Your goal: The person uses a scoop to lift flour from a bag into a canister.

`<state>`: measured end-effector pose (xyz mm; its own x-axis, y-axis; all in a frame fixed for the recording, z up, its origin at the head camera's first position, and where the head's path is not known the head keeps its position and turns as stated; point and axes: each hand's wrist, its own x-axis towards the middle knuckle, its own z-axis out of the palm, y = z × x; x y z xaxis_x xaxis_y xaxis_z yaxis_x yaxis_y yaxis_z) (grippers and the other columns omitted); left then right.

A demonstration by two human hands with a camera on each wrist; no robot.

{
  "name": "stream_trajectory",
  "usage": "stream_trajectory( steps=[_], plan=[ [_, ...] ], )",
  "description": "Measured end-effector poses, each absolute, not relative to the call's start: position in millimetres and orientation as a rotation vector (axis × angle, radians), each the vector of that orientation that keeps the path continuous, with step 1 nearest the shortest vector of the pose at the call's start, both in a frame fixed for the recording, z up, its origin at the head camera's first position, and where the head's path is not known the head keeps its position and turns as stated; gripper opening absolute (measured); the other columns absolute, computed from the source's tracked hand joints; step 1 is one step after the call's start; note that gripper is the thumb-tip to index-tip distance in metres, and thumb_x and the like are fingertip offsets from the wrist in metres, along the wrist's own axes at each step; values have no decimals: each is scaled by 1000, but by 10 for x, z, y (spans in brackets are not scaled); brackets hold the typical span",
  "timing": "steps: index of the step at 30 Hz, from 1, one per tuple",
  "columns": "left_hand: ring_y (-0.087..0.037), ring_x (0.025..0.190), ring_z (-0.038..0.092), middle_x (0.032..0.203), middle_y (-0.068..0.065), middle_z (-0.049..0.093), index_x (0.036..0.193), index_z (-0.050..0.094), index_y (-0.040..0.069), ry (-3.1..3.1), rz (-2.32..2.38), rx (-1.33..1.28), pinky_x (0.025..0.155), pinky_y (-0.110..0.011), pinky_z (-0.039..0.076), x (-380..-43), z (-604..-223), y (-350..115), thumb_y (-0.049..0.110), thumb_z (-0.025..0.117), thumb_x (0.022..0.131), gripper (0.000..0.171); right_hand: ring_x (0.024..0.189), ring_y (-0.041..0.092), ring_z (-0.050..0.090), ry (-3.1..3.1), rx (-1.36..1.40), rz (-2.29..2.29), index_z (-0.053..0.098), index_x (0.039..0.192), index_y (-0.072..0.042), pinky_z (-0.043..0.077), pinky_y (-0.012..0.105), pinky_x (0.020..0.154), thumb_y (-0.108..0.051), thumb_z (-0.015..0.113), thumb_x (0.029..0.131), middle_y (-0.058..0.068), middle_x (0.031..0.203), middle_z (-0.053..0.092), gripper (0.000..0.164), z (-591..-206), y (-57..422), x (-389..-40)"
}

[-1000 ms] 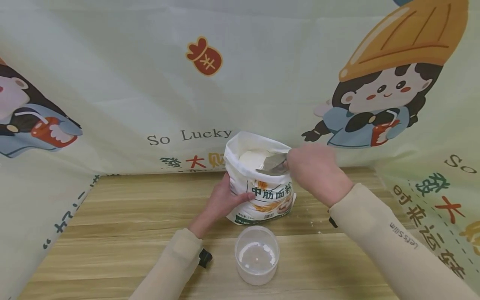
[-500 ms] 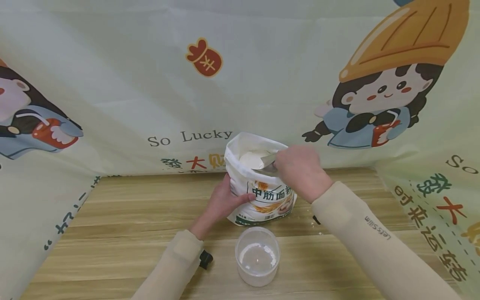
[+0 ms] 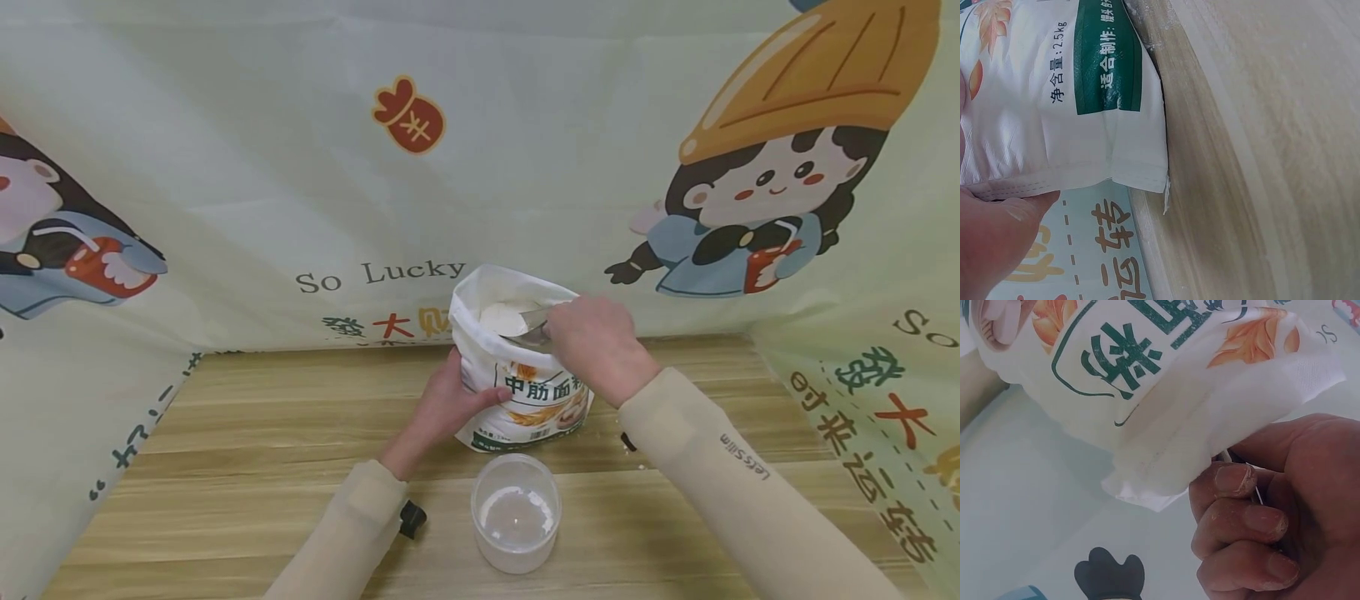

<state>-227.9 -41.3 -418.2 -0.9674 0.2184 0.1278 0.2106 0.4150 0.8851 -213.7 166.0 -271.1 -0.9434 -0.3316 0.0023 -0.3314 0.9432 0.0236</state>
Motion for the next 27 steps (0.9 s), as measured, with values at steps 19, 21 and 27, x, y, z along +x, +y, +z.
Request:
stream_trajectory(
  steps=[19, 21, 27],
  plan=[
    [-28, 113, 64, 126, -13, 66, 148, 41, 8, 2637, 1623, 384, 101, -46, 52, -2270, -4171, -410, 32, 90, 82, 85, 56, 19, 50, -3061, 563, -12, 76, 104, -4, 46, 31, 44, -20, 63, 104, 3, 61, 53, 21, -2843, 1629, -2242],
    [-28, 113, 64, 126, -13, 66, 148, 41, 8, 2638, 1617, 378, 101, -45, 52, -2272, -4173, -410, 32, 90, 82, 85, 57, 19, 50, -3059, 572, -13, 76, 107, -5, 47, 31, 44, -19, 63, 104, 3, 62, 54, 19, -2856, 1628, -2254],
    [-27, 113, 64, 126, -13, 66, 147, 41, 7, 2633, 1626, 378, 101, -46, 52, -2274, -4177, -411, 33, 90, 82, 86, 56, 18, 50, -3050, 576, 6, 76, 110, -4, 45, 29, 44, -22, 63, 104, 2, 62, 53, 22, -2902, 1616, -2283]
  ],
)
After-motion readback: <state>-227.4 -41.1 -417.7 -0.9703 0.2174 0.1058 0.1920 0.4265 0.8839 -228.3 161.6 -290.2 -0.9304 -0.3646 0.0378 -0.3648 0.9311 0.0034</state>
